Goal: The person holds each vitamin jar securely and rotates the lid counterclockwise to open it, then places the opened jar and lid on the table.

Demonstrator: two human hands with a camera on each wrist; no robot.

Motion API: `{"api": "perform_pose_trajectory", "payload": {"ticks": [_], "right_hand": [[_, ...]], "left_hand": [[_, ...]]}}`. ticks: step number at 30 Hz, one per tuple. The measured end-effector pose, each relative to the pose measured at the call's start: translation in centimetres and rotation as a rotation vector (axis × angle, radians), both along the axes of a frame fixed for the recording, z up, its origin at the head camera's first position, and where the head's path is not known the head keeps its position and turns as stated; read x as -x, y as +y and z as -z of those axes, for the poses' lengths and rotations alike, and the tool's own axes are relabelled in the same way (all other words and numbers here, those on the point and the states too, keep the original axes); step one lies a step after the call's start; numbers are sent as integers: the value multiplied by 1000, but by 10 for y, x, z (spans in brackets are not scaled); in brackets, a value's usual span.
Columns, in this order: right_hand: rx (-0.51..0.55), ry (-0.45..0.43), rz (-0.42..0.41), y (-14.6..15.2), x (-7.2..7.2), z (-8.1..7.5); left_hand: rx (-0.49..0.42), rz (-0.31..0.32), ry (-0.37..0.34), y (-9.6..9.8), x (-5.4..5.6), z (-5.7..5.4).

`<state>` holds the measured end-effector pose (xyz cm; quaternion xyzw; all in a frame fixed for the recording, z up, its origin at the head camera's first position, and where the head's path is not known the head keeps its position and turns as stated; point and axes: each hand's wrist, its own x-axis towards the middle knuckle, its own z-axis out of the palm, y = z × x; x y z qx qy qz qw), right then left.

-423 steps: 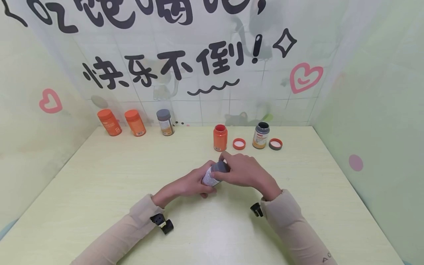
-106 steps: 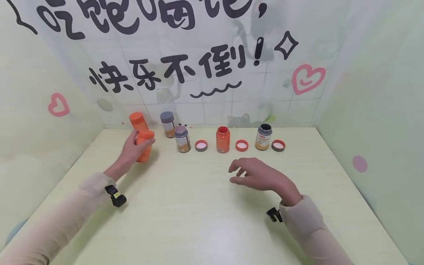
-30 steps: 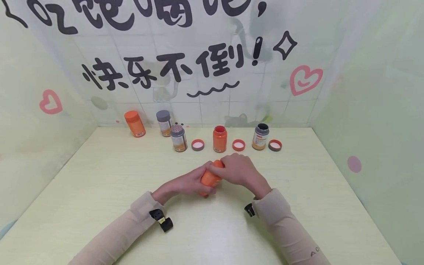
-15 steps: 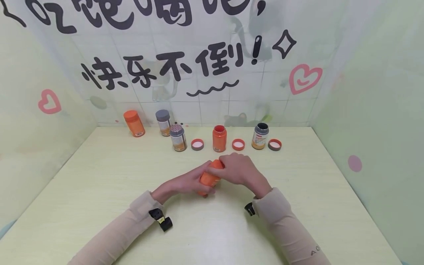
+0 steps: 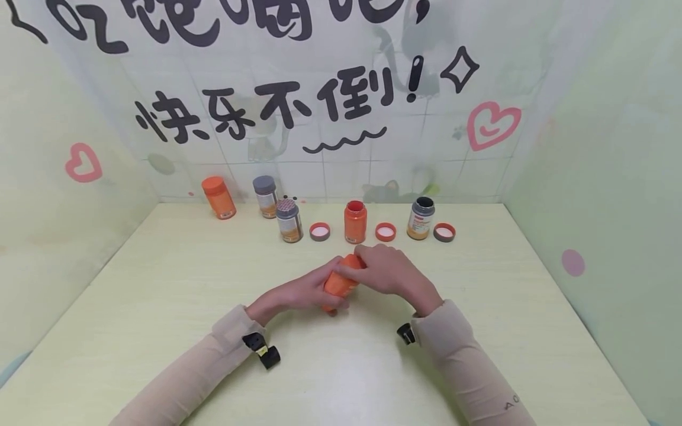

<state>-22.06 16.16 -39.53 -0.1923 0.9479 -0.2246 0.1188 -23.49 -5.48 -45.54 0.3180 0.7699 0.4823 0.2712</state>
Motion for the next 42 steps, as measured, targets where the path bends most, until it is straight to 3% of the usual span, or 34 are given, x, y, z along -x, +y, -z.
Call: {"api": "perform_pose_trajectory", "payload": {"ticks": [7, 23, 35, 42], "right_hand": [[54, -58, -41, 3, 1, -2], [-6, -21, -38, 9, 1, -7], [96, -82, -124, 12, 4, -7], [91, -92, -131, 13, 4, -7]], "left_hand": [[-2, 16, 7, 1, 1, 0], [14, 19, -5, 0, 1, -2], [12, 14, -35, 2, 0, -2], [8, 9, -30, 2, 0, -2]]}}
